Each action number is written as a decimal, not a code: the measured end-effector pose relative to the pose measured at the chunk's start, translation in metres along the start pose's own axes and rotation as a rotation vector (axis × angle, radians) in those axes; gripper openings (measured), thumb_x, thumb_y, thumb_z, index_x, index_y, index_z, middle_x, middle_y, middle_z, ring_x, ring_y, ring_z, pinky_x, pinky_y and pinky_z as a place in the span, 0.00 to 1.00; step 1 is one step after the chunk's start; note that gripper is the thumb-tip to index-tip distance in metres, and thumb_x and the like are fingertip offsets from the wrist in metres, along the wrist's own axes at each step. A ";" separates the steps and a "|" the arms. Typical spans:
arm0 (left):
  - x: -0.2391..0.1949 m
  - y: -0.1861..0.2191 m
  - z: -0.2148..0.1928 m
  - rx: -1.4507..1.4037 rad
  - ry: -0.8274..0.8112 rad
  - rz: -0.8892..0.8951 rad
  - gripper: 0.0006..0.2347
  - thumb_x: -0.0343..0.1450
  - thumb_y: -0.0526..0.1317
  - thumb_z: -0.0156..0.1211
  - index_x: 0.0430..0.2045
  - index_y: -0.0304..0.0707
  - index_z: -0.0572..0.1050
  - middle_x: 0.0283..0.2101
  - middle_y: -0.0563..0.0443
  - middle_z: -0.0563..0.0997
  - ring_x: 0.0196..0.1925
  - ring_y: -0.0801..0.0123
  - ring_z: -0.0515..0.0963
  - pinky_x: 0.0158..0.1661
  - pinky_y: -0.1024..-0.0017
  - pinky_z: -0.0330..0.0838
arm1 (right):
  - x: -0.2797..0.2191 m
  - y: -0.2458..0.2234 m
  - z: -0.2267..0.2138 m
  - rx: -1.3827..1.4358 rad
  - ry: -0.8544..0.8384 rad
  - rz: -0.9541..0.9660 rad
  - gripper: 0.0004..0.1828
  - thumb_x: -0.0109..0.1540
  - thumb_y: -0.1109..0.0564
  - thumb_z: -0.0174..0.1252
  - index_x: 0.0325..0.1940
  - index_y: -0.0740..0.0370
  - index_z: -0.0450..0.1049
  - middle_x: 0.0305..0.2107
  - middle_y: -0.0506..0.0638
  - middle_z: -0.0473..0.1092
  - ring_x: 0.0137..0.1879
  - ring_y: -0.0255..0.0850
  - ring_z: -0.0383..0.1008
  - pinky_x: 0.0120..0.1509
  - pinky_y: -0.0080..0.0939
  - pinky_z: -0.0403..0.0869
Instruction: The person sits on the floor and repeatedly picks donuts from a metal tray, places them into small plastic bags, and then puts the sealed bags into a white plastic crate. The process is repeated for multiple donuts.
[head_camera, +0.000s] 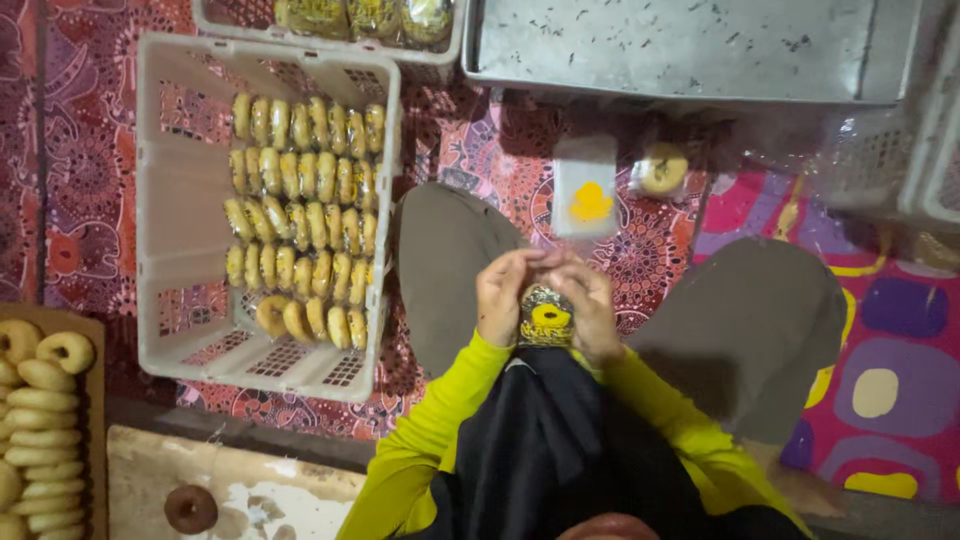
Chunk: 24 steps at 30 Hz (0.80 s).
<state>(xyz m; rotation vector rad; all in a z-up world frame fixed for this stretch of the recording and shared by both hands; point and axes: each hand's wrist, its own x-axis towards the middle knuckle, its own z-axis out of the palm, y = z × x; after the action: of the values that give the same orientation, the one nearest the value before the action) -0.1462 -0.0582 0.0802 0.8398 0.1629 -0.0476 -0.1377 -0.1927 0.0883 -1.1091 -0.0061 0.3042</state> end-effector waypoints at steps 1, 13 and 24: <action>-0.005 -0.009 -0.008 0.035 0.163 0.015 0.16 0.82 0.46 0.56 0.47 0.26 0.78 0.50 0.33 0.83 0.53 0.48 0.81 0.57 0.51 0.77 | 0.003 0.012 0.004 0.067 0.065 0.088 0.13 0.67 0.51 0.56 0.37 0.62 0.78 0.47 0.53 0.76 0.55 0.41 0.77 0.66 0.44 0.76; -0.034 0.007 -0.136 1.084 0.368 -0.164 0.11 0.70 0.40 0.67 0.43 0.35 0.79 0.28 0.46 0.84 0.33 0.74 0.82 0.37 0.75 0.75 | 0.044 0.110 -0.027 -0.105 -0.074 0.302 0.10 0.61 0.58 0.69 0.42 0.66 0.80 0.32 0.49 0.79 0.38 0.37 0.79 0.45 0.35 0.79; 0.251 -0.289 -0.004 0.456 0.057 -0.560 0.41 0.61 0.51 0.71 0.64 0.27 0.57 0.56 0.36 0.77 0.59 0.51 0.78 0.57 0.60 0.74 | 0.130 0.030 -0.279 -0.299 0.568 0.392 0.22 0.63 0.53 0.58 0.61 0.54 0.66 0.50 0.48 0.72 0.50 0.35 0.72 0.47 0.38 0.76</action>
<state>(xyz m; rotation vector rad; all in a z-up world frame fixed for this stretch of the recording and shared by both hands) 0.0706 -0.2425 -0.1769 1.2288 0.4493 -0.6047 0.0235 -0.3941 -0.0826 -1.4624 0.6961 0.3341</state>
